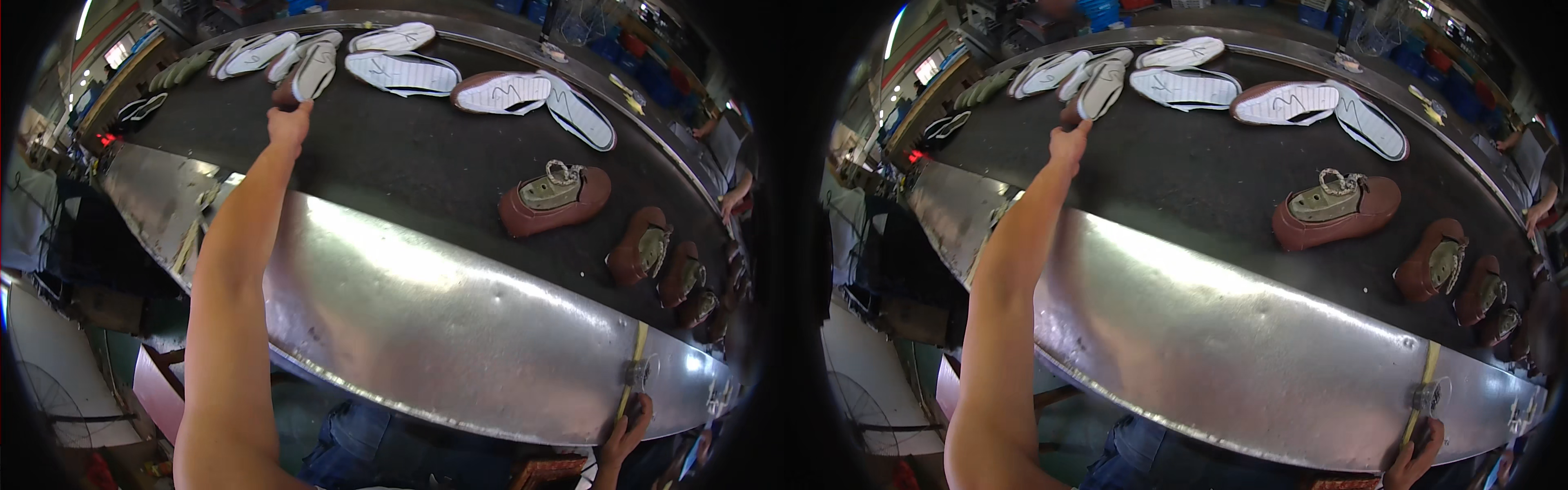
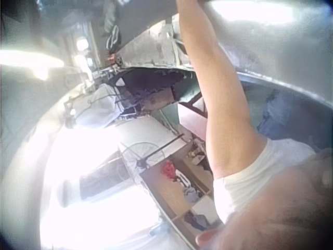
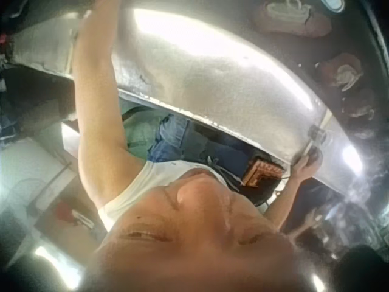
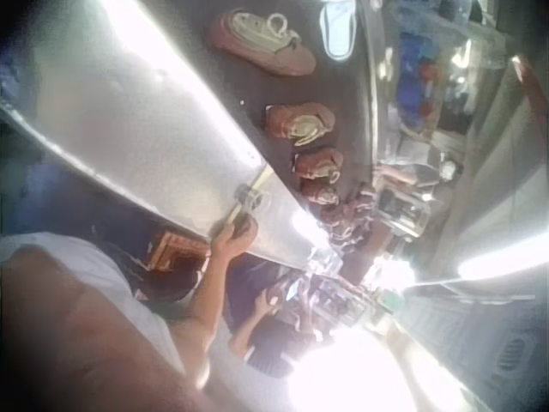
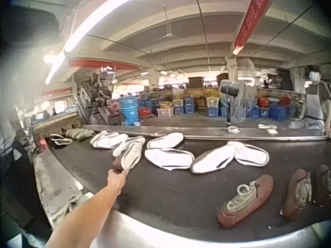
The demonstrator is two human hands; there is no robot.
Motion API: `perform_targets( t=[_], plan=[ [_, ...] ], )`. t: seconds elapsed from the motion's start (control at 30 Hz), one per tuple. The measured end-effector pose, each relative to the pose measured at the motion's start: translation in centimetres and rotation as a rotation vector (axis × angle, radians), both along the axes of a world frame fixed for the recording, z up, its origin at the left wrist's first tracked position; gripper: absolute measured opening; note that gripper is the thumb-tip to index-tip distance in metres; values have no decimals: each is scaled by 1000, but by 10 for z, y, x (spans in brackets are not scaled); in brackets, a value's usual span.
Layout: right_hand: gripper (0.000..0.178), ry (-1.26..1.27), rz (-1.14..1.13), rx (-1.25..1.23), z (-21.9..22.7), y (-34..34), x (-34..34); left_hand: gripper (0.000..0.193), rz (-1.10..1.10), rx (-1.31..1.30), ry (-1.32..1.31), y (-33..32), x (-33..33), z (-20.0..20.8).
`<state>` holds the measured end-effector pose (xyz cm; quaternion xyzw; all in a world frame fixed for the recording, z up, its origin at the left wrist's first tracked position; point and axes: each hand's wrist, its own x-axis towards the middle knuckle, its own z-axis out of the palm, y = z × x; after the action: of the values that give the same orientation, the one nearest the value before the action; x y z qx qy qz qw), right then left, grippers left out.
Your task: Manual lasting of shoe uppers to the insole and mold using pincers and hammers.
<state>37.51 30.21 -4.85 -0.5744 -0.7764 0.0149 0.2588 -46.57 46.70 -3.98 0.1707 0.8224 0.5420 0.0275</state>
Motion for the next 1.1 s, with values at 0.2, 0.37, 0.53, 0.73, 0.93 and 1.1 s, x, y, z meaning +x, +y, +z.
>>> perform_targets(
  t=[0.2, 0.37, 0.53, 0.73, 0.93, 1.1],
  plan=[
    [61, -36, -70, -45, 8, -12, 13, 116, 162, -384, 334, 83, -97, -44],
    [67, -22, 32, -26, 7, 11, -4, 136, -3, -12, 327, 78, -206, -38],
    [69, -92, -64, -94, 28, 1, -9, 115, 112, -303, 300, 112, -156, -72],
    [57, -28, -31, 40, 29, 9, -32, 96, 238, -443, 657, 77, -107, -42],
    [49, 53, -47, 104, 34, 3, -45, 85, -156, -253, 1151, 0, -63, 66],
    [44, 70, -67, 209, 24, -10, -38, 82, -536, -57, 1020, -110, 74, 178]
  ],
)
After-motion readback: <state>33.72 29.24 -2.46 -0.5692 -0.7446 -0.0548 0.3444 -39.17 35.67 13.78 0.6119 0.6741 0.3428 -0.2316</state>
